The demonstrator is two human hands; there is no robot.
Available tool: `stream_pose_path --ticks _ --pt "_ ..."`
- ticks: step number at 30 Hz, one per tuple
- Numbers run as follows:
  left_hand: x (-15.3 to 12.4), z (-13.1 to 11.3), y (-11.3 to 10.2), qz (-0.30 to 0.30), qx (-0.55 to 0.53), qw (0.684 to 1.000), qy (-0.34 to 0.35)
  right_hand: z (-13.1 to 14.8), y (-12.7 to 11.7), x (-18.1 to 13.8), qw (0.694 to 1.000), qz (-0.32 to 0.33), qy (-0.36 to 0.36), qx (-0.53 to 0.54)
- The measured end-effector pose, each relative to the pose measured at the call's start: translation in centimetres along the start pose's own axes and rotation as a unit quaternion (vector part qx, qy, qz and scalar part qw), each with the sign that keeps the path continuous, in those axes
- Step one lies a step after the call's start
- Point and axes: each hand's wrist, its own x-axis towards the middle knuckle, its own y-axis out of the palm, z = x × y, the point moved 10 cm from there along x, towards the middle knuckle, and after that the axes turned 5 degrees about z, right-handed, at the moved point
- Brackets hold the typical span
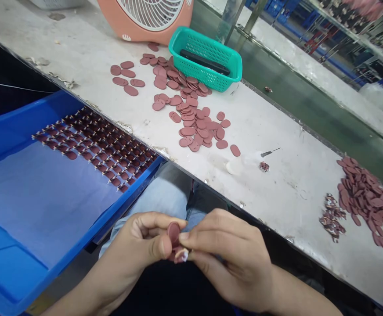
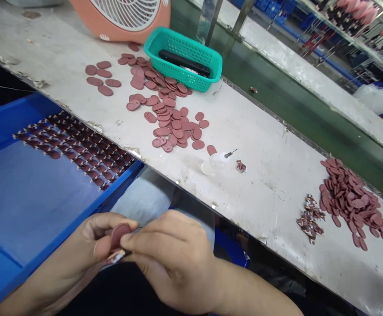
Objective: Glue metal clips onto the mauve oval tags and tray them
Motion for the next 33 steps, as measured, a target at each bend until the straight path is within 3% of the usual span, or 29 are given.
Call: stream_pose_path --ticks 3,8,17,22,26,33 --pt "0.4 0.5 -1.1 -0.026 0.011 1.000 0.002 -0.7 -0.2 0.1 0.999 -0.039 -0.012 0.027" --pt "0.2 1.2 -1.9 -0.051 0.006 0.999 -0.018 -1.2 0.2 -0.2 0.999 -0.044 -0.007 0.014" --pt "0.3 1.2 -2.4 -0.024 0.009 0.999 -0.019 -1.1 0.6 0.4 0.999 -0.033 -0.014 0.020" --pt "0.5 1.6 -2.2 0.004 -0.046 0.999 -0.023 -0.8 0.2 0.6 0.999 -0.035 -0.008 0.001" --pt "0.6 2.2 -2.0 0.016 -0.108 0.993 -0.042 -1.1 -0.5 0.8 0.999 -0.049 0.017 0.011" --pt "1.1 2.3 -2.1 0.023 -0.101 0.994 -0.047 -2.2 0.4 0.8 0.998 -0.022 0.043 0.037"
